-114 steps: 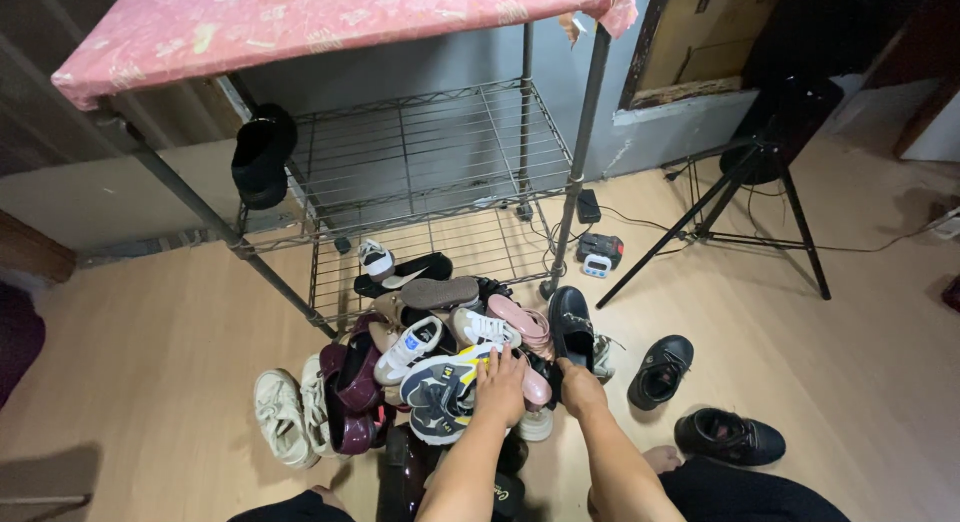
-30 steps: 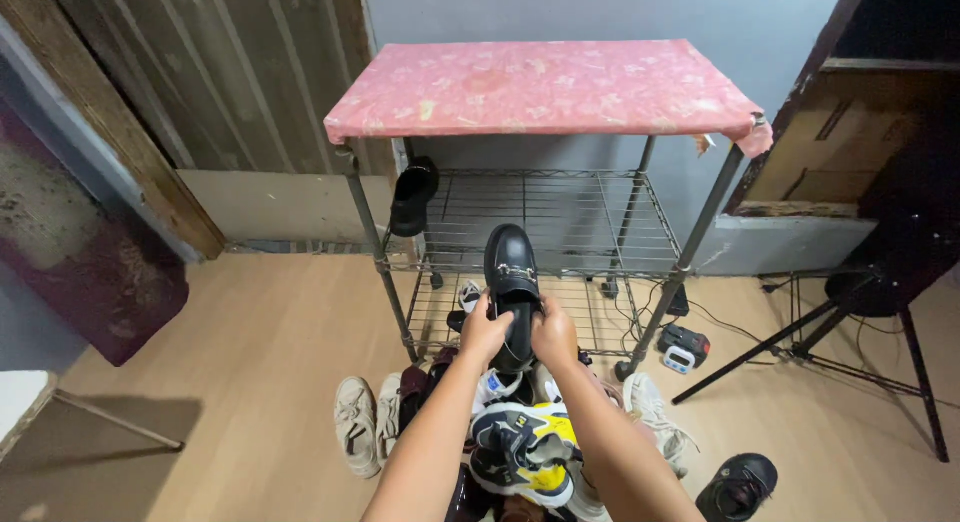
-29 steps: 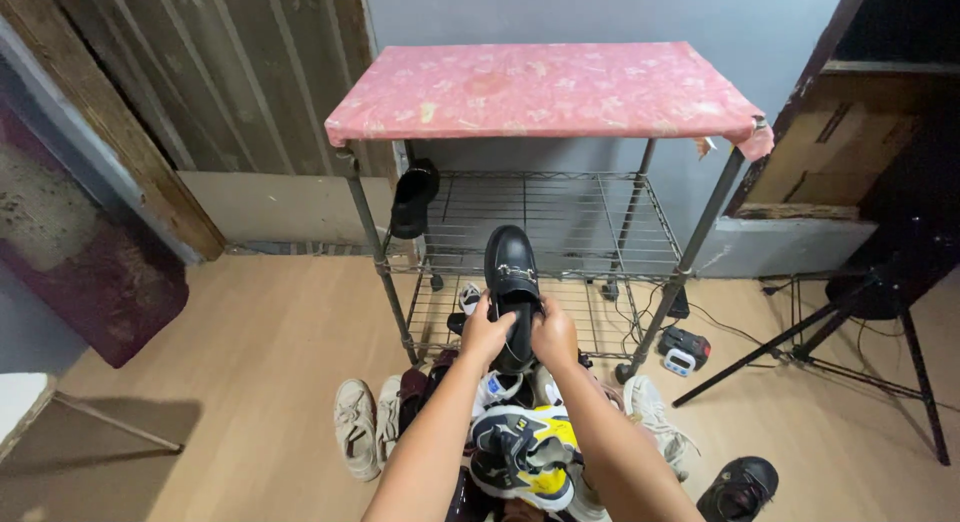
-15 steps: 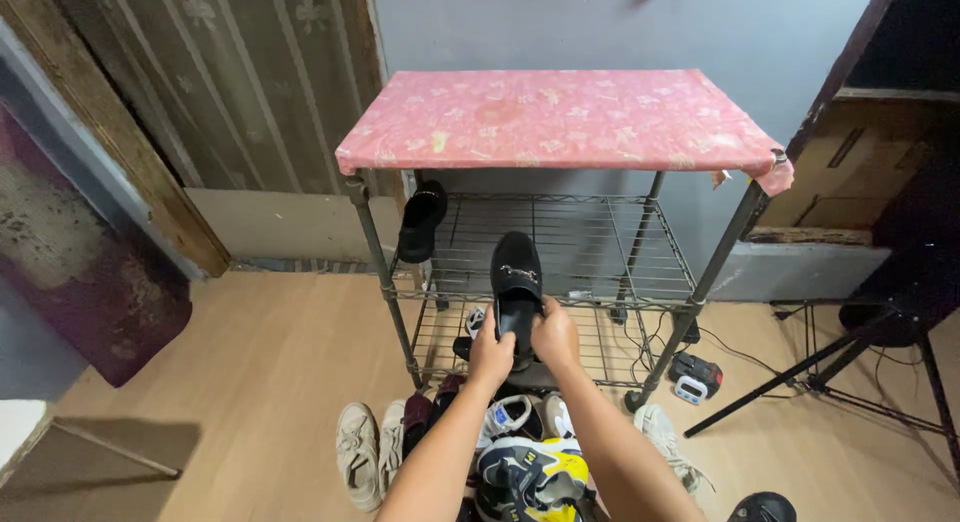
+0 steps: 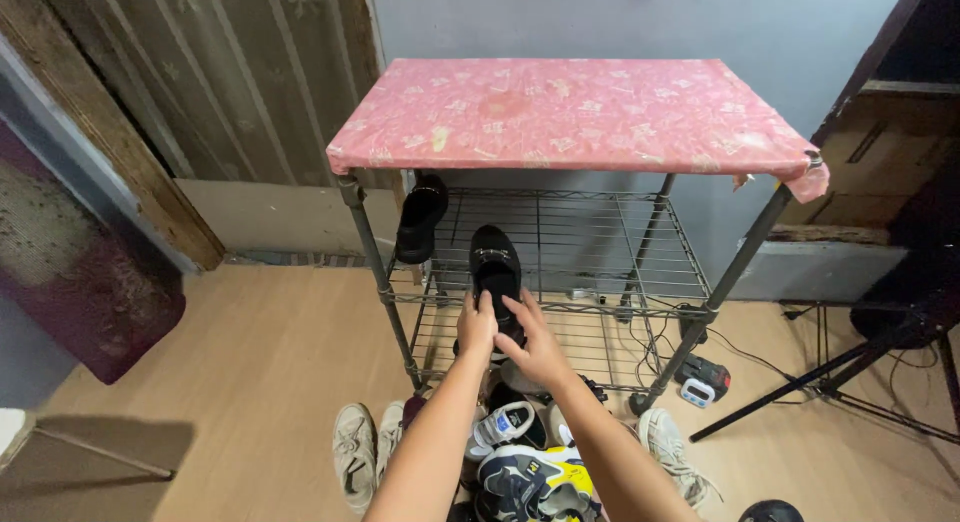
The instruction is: The person gathers shoes from the floor and places them in pairs on a two-tier metal shoe rack. They handle black shoes, yellow sneakers, white sneakers, and maroon flats, arranging them on the lower and upper shelves and the top surface.
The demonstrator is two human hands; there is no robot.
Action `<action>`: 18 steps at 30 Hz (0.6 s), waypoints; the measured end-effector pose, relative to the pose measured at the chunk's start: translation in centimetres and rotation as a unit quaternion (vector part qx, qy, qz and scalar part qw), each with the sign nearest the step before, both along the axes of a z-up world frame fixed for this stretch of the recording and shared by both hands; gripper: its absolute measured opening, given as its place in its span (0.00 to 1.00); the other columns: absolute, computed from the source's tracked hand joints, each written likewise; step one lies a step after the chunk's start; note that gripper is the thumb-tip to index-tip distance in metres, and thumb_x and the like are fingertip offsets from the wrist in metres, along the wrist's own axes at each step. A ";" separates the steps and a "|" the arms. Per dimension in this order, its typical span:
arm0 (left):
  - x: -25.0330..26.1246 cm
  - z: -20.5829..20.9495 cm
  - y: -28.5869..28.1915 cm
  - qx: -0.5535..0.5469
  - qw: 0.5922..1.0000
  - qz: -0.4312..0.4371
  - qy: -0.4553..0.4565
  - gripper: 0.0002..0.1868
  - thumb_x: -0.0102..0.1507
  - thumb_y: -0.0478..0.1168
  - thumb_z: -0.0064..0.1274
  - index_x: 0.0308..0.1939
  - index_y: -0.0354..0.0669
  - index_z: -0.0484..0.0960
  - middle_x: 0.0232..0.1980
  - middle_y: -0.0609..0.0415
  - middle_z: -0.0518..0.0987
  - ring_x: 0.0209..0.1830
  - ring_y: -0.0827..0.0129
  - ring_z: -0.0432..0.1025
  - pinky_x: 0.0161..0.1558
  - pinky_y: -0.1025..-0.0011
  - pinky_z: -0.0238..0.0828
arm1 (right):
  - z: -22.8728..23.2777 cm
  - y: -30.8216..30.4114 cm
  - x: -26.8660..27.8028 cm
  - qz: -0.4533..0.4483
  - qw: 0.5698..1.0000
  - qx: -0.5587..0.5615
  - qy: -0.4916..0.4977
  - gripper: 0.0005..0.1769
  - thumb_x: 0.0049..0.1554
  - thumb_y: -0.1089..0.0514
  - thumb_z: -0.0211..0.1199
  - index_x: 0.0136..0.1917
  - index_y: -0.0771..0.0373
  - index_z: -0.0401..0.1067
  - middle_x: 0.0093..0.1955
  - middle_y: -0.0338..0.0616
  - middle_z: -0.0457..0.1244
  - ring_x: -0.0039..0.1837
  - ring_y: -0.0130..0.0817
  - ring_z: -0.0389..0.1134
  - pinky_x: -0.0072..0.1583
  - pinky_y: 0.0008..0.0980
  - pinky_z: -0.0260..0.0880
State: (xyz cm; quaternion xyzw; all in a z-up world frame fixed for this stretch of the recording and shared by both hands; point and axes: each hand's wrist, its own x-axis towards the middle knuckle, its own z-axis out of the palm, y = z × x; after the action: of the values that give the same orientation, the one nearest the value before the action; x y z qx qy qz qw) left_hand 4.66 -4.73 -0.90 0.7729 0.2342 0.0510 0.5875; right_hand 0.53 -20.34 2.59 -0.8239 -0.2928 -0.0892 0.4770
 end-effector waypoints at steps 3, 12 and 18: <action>-0.6 0.7 0.1 0.035 0.999 -0.022 -0.001 0.36 0.70 0.65 0.35 0.76 0.54 0.61 0.75 0.42 0.67 0.76 0.46 0.60 0.74 0.52 0.58 | -1.9 0.0 1.0 -0.013 0.999 -0.023 -0.023 0.49 0.51 0.39 0.75 0.80 0.44 0.57 0.80 0.67 0.45 0.77 0.70 0.49 0.71 0.61 0.60; -5.0 6.8 0.0 0.121 0.988 -0.097 -0.018 0.38 0.70 0.67 0.31 0.75 0.45 0.62 0.70 0.34 0.71 0.71 0.42 0.65 0.71 0.48 0.61 | -2.9 1.8 2.1 -0.050 0.992 -0.115 -0.009 0.46 0.46 0.59 0.75 0.71 0.47 0.55 0.80 0.68 0.42 0.70 0.69 0.61 0.59 0.58 0.76; -2.3 2.7 3.9 0.307 0.932 -0.020 -0.194 0.24 0.74 0.51 0.35 0.60 0.40 0.80 0.53 0.35 0.82 0.58 0.42 0.75 0.62 0.49 0.68 | -2.4 3.2 2.1 -0.072 0.996 -0.048 0.011 0.36 0.48 0.52 0.77 0.60 0.51 0.56 0.80 0.63 0.46 0.64 0.68 0.66 0.56 0.58 0.77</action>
State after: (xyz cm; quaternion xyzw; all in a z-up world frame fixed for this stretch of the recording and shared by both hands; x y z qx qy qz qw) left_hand 2.32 -0.83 1.80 0.8954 0.0730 0.2570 0.3562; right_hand 2.63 -17.13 0.24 -0.8657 -0.2315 -0.1003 0.4323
